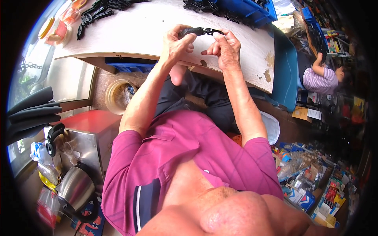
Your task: The person repeatedly picks up plastic components from the table and assembles them by fitting the pieces together by hand.
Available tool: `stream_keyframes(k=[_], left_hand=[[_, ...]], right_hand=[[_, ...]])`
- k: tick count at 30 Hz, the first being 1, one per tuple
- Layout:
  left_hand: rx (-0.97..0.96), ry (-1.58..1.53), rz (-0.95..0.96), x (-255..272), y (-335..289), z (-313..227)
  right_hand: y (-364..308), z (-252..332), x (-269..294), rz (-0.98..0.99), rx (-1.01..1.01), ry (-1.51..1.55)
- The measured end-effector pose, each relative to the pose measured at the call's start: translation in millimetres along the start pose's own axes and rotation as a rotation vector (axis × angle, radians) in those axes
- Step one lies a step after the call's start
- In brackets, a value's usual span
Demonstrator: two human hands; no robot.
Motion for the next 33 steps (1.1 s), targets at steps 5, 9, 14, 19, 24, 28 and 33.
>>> stream_keyframes(k=[5,9,14,19,24,28,33], left_hand=[[0.024,0.136,0.116,-2.7,-2.6,-5.0],[0.051,0.248,0.191,-5.3,-2.3,-10.2],[0.040,0.298,0.232,-6.9,-3.1,-10.0],[0.056,0.340,0.258,-5.1,-1.9,-8.0],[0.027,0.409,0.266,-5.8,1.1,-8.6],[0.000,0.515,0.299,-5.5,4.1,-6.4],[-0.021,0.488,0.303,-7.4,4.5,-7.4]], right_hand=[[1.6,6.7,-3.8,0.071,-0.065,0.025],[-0.4,0.3,-4.8,0.121,-0.139,-0.026],[-1.3,-4.8,-1.1,0.128,-0.155,-0.030],[-2.5,-4.9,-1.3,0.138,-0.177,-0.017],[-2.5,-6.0,1.9,0.141,-0.177,-0.041],[-2.6,-8.1,4.8,0.144,-0.184,-0.059],[-5.3,-9.9,7.1,0.138,-0.163,-0.069]])
Point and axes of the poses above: each hand's wrist, its own y-axis towards the middle knuckle, its own x-axis out of the back of the hand, z = x × y, the point moved 5 cm from there along y, towards the middle knuckle, and after that the axes turned 4 degrees about z, right-handed, at the moved point
